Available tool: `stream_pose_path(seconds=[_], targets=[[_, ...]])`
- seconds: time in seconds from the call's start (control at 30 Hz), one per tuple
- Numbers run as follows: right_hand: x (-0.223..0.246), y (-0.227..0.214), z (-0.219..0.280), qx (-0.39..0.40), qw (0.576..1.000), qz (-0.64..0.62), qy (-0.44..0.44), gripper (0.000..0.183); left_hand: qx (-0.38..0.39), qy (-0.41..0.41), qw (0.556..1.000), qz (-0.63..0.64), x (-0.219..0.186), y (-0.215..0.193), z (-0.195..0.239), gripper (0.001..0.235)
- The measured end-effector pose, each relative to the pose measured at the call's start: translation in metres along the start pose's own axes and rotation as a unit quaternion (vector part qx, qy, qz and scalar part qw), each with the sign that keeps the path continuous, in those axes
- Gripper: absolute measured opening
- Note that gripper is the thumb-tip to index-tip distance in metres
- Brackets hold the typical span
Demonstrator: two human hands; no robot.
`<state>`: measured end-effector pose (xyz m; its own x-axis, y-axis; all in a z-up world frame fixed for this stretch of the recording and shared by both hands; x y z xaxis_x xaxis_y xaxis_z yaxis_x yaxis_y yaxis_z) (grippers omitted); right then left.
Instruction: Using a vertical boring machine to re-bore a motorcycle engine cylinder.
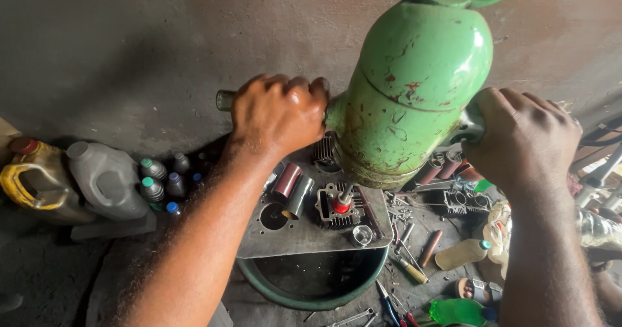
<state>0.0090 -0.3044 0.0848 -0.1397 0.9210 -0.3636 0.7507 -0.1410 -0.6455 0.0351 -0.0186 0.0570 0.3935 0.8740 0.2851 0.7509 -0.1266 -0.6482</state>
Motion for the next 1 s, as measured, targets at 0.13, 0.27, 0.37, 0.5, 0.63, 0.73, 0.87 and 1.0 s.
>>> stream_pose_path(seconds=[0.13, 0.27, 0.37, 0.5, 0.63, 0.73, 0.87, 1.0], targets=[[-0.001, 0.016, 0.008, 0.009, 1.0, -0.015, 0.004, 0.024, -0.016, 0.002, 1.0, 0.008, -0.004, 0.0, 0.006, 0.031], [0.006, 0.011, 0.012, -0.005, 0.999, -0.044, -0.003, 0.024, -0.024, -0.024, 0.999, 0.027, -0.007, 0.002, 0.013, 0.022], [0.012, 0.007, 0.009, 0.008, 0.998, -0.065, 0.004, 0.032, -0.029, -0.019, 0.999, 0.014, -0.012, 0.005, 0.018, 0.028], [0.007, 0.023, 0.013, 0.0, 0.997, -0.083, -0.005, 0.032, 0.031, -0.04, 0.999, 0.012, -0.025, 0.006, 0.024, 0.023], [-0.005, 0.057, 0.012, 0.017, 0.993, -0.113, -0.032, 0.028, 0.19, -0.119, 0.974, 0.02, -0.043, 0.006, 0.032, 0.023], [-0.009, 0.065, 0.002, 0.029, 0.989, -0.137, -0.052, 0.025, 0.205, -0.136, 0.969, 0.031, -0.054, 0.003, 0.036, 0.023], [-0.016, 0.059, -0.008, 0.059, 0.988, -0.128, -0.07, 0.019, 0.195, -0.119, 0.972, 0.047, -0.051, -0.004, 0.026, 0.02], [-0.019, 0.04, -0.017, 0.101, 0.99, -0.085, -0.057, 0.015, 0.267, -0.135, 0.951, 0.077, -0.024, -0.013, 0.009, 0.024]])
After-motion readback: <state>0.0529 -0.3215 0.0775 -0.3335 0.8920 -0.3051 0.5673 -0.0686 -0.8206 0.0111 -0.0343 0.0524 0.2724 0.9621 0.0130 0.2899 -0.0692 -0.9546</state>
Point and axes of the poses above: each hand's wrist, its own z-axis away from the middle knuckle, its own y-axis out of the palm, x = y × z, the point moved 5 cm from there along -z, towards the middle knuckle, and after that the axes turned 3 degrees about -x, right-handed, at the moved point
